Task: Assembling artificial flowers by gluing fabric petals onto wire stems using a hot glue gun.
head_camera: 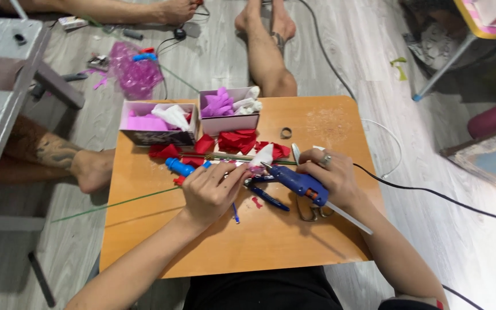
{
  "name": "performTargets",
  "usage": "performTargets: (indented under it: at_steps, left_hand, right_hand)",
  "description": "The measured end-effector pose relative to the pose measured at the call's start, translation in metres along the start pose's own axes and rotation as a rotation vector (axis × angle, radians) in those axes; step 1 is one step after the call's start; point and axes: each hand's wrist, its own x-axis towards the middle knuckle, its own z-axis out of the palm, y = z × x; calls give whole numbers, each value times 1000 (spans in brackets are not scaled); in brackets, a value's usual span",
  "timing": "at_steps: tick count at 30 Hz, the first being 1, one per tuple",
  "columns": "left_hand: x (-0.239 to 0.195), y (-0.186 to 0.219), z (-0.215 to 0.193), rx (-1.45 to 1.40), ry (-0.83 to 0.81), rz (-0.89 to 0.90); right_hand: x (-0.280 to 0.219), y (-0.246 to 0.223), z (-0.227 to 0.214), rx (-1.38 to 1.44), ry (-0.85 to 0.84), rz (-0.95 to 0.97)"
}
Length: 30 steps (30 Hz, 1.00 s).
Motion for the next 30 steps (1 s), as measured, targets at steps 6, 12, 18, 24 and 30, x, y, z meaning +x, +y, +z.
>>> performTargets:
  at_steps: [6,12,18,24,30]
  left_hand:
    - [-7,-3,1,7,-29,-15]
    - [-5,-3,-1,26,-35,-9]
    - [-5,-3,0,29,-18,-2]
    - [-3,-2,-1,5,-15,-20]
    - [-9,-3,1,55,-32,25]
  right_hand:
    - [6,-8,1,102,19,10]
    - [1,-4,4,108,12,18]
    - [0,-4,7,126,49,14]
    - [-3,-4,7,142,62,38]
    - [-6,-5,1,160,28,72]
